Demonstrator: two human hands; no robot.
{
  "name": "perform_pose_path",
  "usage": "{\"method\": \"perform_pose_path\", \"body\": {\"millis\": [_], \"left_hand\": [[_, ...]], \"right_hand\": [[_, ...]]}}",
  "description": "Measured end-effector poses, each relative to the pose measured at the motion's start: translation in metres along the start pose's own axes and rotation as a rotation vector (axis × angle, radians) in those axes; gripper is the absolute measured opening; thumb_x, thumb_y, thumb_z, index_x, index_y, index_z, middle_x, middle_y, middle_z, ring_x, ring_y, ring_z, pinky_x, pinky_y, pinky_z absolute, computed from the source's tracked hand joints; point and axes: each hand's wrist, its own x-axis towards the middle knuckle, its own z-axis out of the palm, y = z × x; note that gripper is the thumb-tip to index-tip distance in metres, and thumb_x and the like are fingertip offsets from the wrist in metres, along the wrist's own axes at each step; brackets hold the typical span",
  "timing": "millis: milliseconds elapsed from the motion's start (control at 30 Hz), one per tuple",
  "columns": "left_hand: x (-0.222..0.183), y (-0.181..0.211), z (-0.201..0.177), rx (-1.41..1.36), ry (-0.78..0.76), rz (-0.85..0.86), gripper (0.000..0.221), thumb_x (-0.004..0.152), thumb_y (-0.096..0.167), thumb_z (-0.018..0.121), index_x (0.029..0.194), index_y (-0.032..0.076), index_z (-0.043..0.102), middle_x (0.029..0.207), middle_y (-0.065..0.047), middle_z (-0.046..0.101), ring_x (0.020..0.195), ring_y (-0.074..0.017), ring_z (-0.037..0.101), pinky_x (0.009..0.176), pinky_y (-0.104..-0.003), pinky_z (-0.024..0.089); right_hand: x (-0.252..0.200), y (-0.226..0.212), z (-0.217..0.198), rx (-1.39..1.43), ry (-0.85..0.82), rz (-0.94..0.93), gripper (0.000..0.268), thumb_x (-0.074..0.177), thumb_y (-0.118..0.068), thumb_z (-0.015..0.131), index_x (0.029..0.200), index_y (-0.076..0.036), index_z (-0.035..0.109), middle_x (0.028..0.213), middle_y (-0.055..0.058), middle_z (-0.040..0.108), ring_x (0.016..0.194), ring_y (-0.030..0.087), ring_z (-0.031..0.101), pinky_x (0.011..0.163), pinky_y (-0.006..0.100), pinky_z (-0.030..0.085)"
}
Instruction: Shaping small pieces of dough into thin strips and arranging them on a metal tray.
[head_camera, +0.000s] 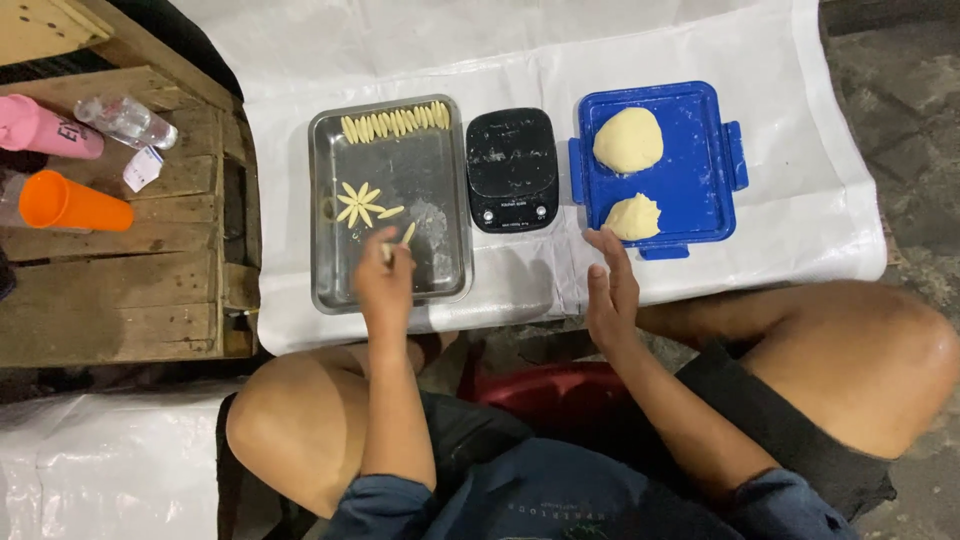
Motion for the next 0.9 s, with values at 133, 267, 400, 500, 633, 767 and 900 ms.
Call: {"method": "perform_pose_path", "body": {"millis": [133, 267, 400, 500, 633, 767, 900], "left_hand": [[0.0, -0.041, 0.012, 0.783, -0.377, 0.013, 0.027, 0.094, 0.022, 0.07, 0.121, 0.019, 0.072, 0.107, -0.014, 0.077, 0.105, -0.0346, 0.074, 0.087, -0.047, 0.06], [0.007, -0.058, 0.023, 0.966, -0.518, 0.012, 0.028, 0.094, 0.027, 0.068, 0.122, 0.024, 0.071, 0.109, -0.01, 0.078, 0.104, -0.0344, 0.074, 0.086, -0.05, 0.06], [0.004, -0.002, 0.021, 0.886, -0.475, 0.033, 0.03, 0.095, 0.02, 0.068, 0.124, 0.016, 0.071, 0.115, -0.013, 0.076, 0.108, -0.0349, 0.073, 0.088, -0.049, 0.059], [0.002, 0.026, 0.008, 0.867, -0.354, 0.056, 0.059, 0.089, 0.031, 0.079, 0.136, 0.001, 0.059, 0.126, -0.026, 0.066, 0.117, -0.0441, 0.065, 0.094, -0.06, 0.054], [-0.004, 0.061, -0.012, 0.874, -0.367, 0.0, 0.043, 0.099, 0.032, 0.068, 0.127, -0.001, 0.065, 0.114, -0.026, 0.071, 0.107, -0.0448, 0.069, 0.088, -0.058, 0.056], [-0.019, 0.116, -0.03, 0.778, -0.536, -0.002, 0.051, 0.102, 0.033, 0.062, 0.138, -0.003, 0.059, 0.113, -0.023, 0.074, 0.108, -0.0438, 0.07, 0.087, -0.058, 0.056], [-0.023, 0.132, -0.04, 0.794, -0.708, 0.121, 0.053, 0.099, 0.035, 0.063, 0.141, 0.002, 0.059, 0.109, -0.019, 0.076, 0.103, -0.0426, 0.071, 0.085, -0.058, 0.056]], "right_hand": [[-0.002, -0.002, -0.001, -0.007, -0.04, 0.046, 0.048, 0.111, -0.02, 0.043, 0.153, 0.003, 0.041, 0.143, 0.021, 0.058, 0.141, 0.038, 0.049, 0.121, 0.055, 0.03], [-0.001, -0.004, -0.004, -0.01, -0.054, 0.089, 0.045, 0.11, -0.014, 0.045, 0.153, 0.0, 0.042, 0.145, 0.019, 0.058, 0.143, 0.037, 0.046, 0.122, 0.055, 0.029], [-0.003, 0.001, -0.002, -0.019, -0.052, 0.104, 0.045, 0.11, -0.014, 0.047, 0.152, 0.001, 0.044, 0.144, 0.019, 0.059, 0.143, 0.037, 0.046, 0.122, 0.055, 0.029], [-0.001, -0.004, -0.001, -0.002, -0.042, 0.138, 0.043, 0.111, -0.012, 0.045, 0.153, -0.002, 0.043, 0.144, 0.017, 0.059, 0.142, 0.034, 0.047, 0.122, 0.054, 0.029], [-0.004, -0.014, 0.002, -0.047, -0.08, 0.273, 0.039, 0.111, -0.018, 0.048, 0.146, -0.003, 0.053, 0.143, 0.019, 0.059, 0.141, 0.039, 0.048, 0.118, 0.058, 0.033], [-0.006, -0.011, 0.003, -0.102, -0.143, 0.295, 0.041, 0.108, -0.024, 0.055, 0.145, -0.005, 0.055, 0.141, 0.019, 0.06, 0.136, 0.041, 0.052, 0.115, 0.056, 0.037], [0.031, -0.034, -0.036, -0.38, -0.369, 0.234, 0.049, 0.101, -0.028, 0.068, 0.144, -0.007, 0.059, 0.136, 0.022, 0.063, 0.131, 0.043, 0.057, 0.111, 0.056, 0.042]]}}
